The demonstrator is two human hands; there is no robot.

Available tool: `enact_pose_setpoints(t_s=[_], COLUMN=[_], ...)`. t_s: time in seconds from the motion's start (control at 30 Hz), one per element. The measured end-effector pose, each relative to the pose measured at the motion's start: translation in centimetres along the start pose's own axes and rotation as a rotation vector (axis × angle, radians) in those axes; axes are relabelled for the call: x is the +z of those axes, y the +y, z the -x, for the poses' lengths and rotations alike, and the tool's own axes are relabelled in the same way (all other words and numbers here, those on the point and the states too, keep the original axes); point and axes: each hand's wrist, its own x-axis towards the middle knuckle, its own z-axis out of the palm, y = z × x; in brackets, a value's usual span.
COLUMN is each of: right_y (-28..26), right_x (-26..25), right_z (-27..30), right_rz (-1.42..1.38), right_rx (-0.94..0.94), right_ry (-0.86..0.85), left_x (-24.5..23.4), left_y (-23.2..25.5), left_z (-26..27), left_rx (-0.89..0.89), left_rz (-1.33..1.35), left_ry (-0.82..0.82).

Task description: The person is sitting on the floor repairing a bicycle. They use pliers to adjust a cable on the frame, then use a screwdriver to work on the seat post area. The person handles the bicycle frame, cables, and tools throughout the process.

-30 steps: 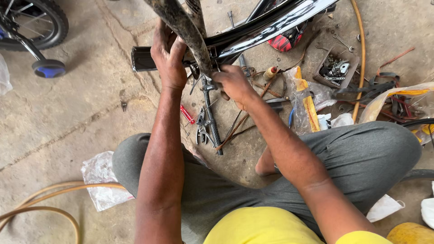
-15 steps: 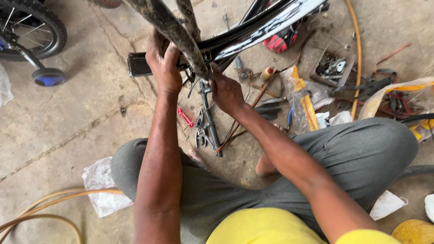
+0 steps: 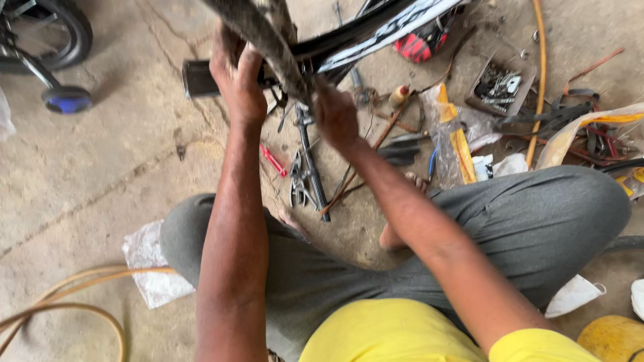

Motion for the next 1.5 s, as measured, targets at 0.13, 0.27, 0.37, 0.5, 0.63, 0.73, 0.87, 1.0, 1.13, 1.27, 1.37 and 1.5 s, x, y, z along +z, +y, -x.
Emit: enact_pose_setpoints(t_s=[0.13, 0.27, 0.37, 0.5, 0.63, 0.73, 0.87, 1.0, 1.13, 1.27, 1.37, 1.5], right_y=[-1.0, -2.6, -3.2, -3.8, -4.6, -3.4, -0.4, 2.5, 1.6, -1.1, -2.0, -1.7], right_x=[0.7, -3.5, -6.7, -8.4, -6.7, -4.0, 0.9, 2.4, 0.6, -2.4, -4.8, -7.0], right_z=[1.2, -0.7, -4.6, -6.2, -2.7, -0.9, 0.2, 0.8, 1.6, 0.0, -2.7, -5.5], right_rz=[0.024, -0.132, -0.164, -0.707, -0.216, -0.266, -0.042, 0.039, -0.116, -0.080, -0.107, -0.164], right_rx=[-0.027, 0.210, 0.463, 0.936, 0.503, 0.273, -0.026, -0.086, 0.013, 0.037, 0.235, 0.512], right_ry=[0.037, -0.357, -0.712, -0.703, -0.301, -0.128, 0.091, 0.036, -0.100, -0.162, -0.456, -0.853], left_x=[0.1, 0.4, 0.5, 0.4, 0.2, 0.3, -0.8, -0.7, -0.6, -0.4, -0.4, -0.3], left_y=[0.4, 0.8, 1.0, 1.0, 1.8, 2.1, 1.1, -0.5, -0.8, -0.4, -0.2, -0.1], left_z=[0.5, 0.4, 0.0, -0.2, 0.1, -0.4, -0.2, 0.0, 0.3, 0.2, 0.3, 0.4], left_rx=[-0.079, -0.032, -0.041, -0.074, -0.129, -0.176, -0.107, -0.130, -0.090, -0.039, -0.015, -0.022], left_rz=[0.023, -0.055, -0.041, -0.022, 0.005, 0.058, 0.042, 0.118, 0.027, 0.035, 0.051, -0.070], left_ry=[0.029, 0.045, 0.037, 0.031, 0.028, 0.026, -0.039, 0.024, 0.030, 0.046, 0.042, 0.027])
